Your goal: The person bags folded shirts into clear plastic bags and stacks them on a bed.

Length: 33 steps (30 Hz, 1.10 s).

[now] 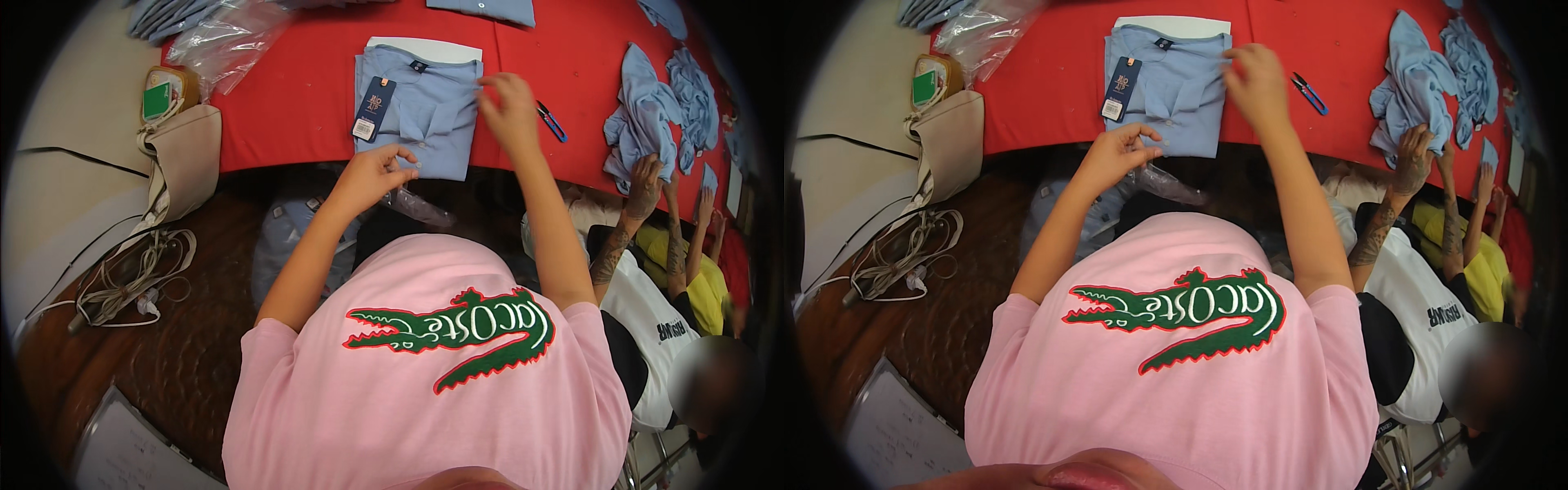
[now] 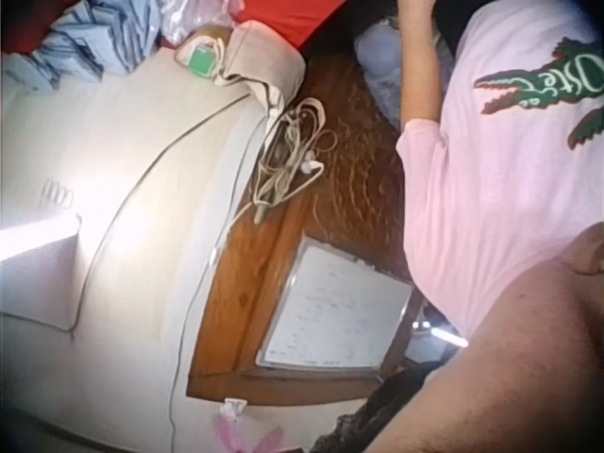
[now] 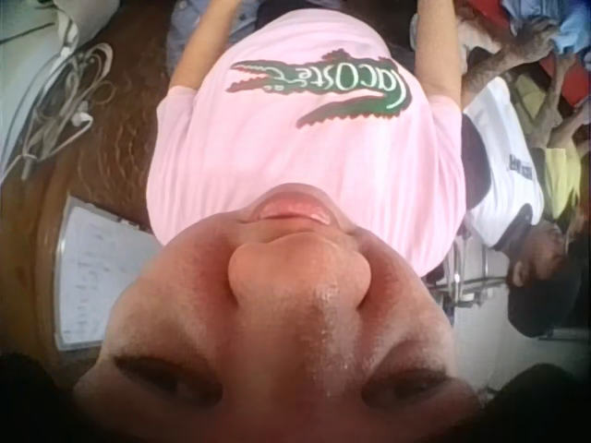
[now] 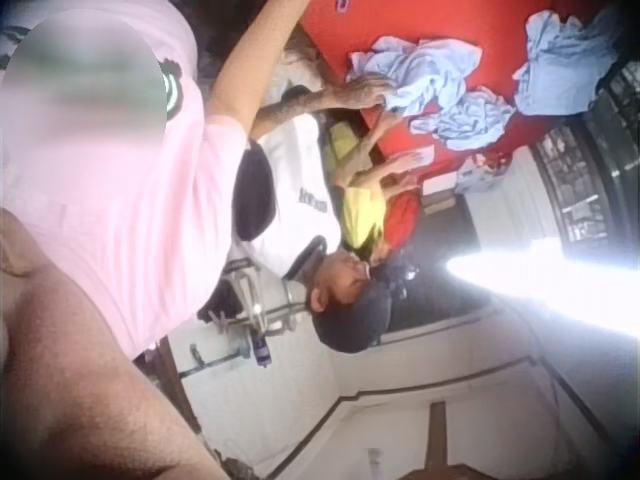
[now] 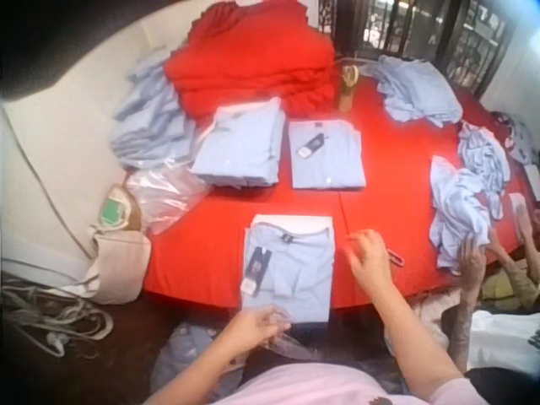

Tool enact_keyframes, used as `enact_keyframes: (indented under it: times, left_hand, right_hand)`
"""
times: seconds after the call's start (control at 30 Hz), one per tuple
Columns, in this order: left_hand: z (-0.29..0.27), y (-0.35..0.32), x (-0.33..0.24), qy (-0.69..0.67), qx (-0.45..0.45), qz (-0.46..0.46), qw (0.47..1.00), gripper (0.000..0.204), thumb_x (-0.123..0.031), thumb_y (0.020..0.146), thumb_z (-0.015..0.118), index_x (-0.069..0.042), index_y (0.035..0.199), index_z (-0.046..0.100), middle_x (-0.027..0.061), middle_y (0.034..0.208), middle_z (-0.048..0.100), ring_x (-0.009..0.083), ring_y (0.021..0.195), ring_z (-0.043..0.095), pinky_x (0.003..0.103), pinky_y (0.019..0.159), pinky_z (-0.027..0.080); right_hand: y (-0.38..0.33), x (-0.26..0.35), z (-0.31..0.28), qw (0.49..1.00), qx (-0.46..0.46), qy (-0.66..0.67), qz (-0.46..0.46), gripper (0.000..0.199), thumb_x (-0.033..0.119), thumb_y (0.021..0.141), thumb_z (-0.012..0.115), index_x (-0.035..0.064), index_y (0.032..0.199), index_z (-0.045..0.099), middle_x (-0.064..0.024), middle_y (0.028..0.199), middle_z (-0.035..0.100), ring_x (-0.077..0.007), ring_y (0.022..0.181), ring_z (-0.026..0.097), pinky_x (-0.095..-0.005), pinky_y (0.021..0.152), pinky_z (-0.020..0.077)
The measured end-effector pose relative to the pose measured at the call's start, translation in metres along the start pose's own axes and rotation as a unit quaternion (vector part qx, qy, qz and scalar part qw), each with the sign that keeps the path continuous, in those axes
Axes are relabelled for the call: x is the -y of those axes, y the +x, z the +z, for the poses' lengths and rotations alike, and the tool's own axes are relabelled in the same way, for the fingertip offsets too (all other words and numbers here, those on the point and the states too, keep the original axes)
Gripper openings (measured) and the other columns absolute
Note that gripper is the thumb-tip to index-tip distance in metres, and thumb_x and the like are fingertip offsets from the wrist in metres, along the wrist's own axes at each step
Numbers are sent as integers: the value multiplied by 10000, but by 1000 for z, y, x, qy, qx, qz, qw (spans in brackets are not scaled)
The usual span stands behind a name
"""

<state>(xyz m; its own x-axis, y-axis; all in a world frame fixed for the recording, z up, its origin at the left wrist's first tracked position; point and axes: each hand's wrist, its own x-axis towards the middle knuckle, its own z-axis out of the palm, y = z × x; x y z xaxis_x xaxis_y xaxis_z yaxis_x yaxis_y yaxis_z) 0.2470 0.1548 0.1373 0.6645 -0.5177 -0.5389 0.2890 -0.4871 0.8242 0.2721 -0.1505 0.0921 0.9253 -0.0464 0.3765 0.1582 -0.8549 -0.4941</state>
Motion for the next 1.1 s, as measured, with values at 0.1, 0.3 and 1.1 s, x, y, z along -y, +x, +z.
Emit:
enact_keyframes:
  times: [0.1, 0.3, 1.1]
  left_hand:
    - [-6, 17, 19, 31, -17, 16, 999, 319, -162, 924, 791, -57, 1220, 739, -10, 729, 626, 66, 695, 573, 263, 673, 464]
    - [-3, 35, 33, 87, -14, 36, 995, 270, -149, 885, 797, -49, 1122, 715, 17, 757, 613, 95, 707, 578, 283, 671, 467]
    - [-69, 57, 35, 247, -241, -17, 939, 380, -318, 920, 791, 4, 1110, 724, 130, 707, 713, 282, 667, 721, 418, 636, 529]
  right_hand:
    - [16, 59, 40, 990, 127, 59, -23, 186, 206, 842, 802, 57, 942, 753, -96, 916, 671, -301, 939, 682, -436, 797, 529]
    - [26, 77, 61, 977, 210, 30, -30, 171, 216, 852, 793, 64, 899, 730, -77, 863, 672, -313, 813, 685, -429, 743, 534]
    - [35, 54, 7, 933, 345, -17, 105, 225, 194, 872, 707, 133, 1088, 711, -95, 858, 732, -294, 856, 720, -427, 760, 560]
